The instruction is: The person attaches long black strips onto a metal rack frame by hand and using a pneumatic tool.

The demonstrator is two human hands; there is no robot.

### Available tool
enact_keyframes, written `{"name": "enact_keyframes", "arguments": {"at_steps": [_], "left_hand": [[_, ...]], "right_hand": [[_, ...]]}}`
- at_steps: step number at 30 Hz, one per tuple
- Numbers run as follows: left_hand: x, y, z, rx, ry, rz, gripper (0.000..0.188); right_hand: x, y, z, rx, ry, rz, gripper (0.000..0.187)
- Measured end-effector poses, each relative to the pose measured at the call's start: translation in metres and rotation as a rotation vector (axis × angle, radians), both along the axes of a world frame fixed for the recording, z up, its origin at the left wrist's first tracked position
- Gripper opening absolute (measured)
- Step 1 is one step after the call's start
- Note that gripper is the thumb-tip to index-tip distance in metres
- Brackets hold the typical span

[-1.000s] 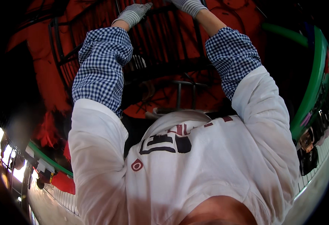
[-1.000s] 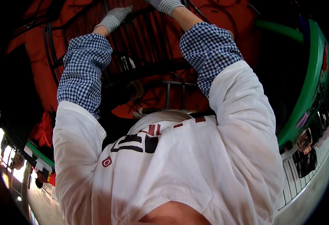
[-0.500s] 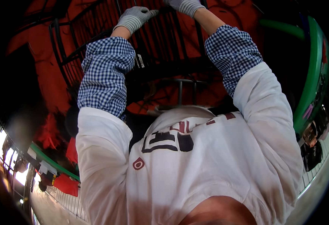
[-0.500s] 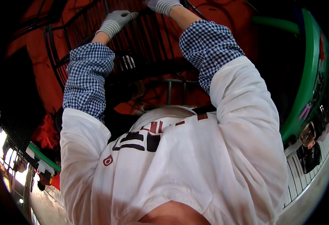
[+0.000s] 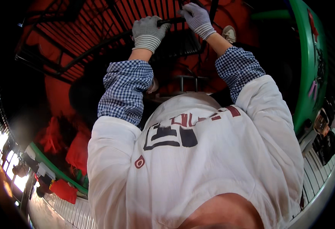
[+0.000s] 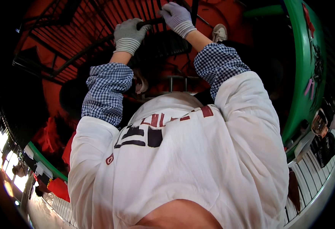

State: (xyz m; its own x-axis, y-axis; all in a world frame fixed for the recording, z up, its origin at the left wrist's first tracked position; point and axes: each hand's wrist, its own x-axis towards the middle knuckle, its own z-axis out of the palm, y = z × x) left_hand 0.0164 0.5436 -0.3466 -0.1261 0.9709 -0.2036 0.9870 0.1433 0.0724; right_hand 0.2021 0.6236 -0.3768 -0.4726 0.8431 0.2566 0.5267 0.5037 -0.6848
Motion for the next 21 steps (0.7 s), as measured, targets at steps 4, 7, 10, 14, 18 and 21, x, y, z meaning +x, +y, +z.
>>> {"name": "enact_keyframes", "arguments": {"at_steps": [4,7,10,14,18,21], "left_hand": [[0.006,-0.029,-0.020,-0.064,-0.011,0.079,0.051],[0.006,-0.034,-0.022,-0.231,-0.039,0.073,0.056],[0.014,-0.030,-0.019,-0.116,-0.020,0.046,0.058],[0.024,-0.031,-0.041,-0.044,0.070,0.017,0.068],[0.034,-0.027,-0.051,0.002,0.101,-0.051,0.069],[0.029,-0.022,-0.052,-0.011,0.047,-0.049,0.061]], "right_hand": [[-0.001,-0.028,-0.025,0.057,-0.117,0.055,0.017],[0.000,-0.034,-0.032,0.083,-0.085,0.089,0.017],[-0.003,-0.024,-0.024,-0.067,-0.034,0.090,0.017],[-0.021,-0.020,-0.016,-0.274,-0.256,0.070,0.015],[-0.025,-0.025,-0.029,-0.372,-0.118,0.029,0.014],[-0.029,-0.019,-0.034,-0.360,-0.153,0.036,0.016]]}}
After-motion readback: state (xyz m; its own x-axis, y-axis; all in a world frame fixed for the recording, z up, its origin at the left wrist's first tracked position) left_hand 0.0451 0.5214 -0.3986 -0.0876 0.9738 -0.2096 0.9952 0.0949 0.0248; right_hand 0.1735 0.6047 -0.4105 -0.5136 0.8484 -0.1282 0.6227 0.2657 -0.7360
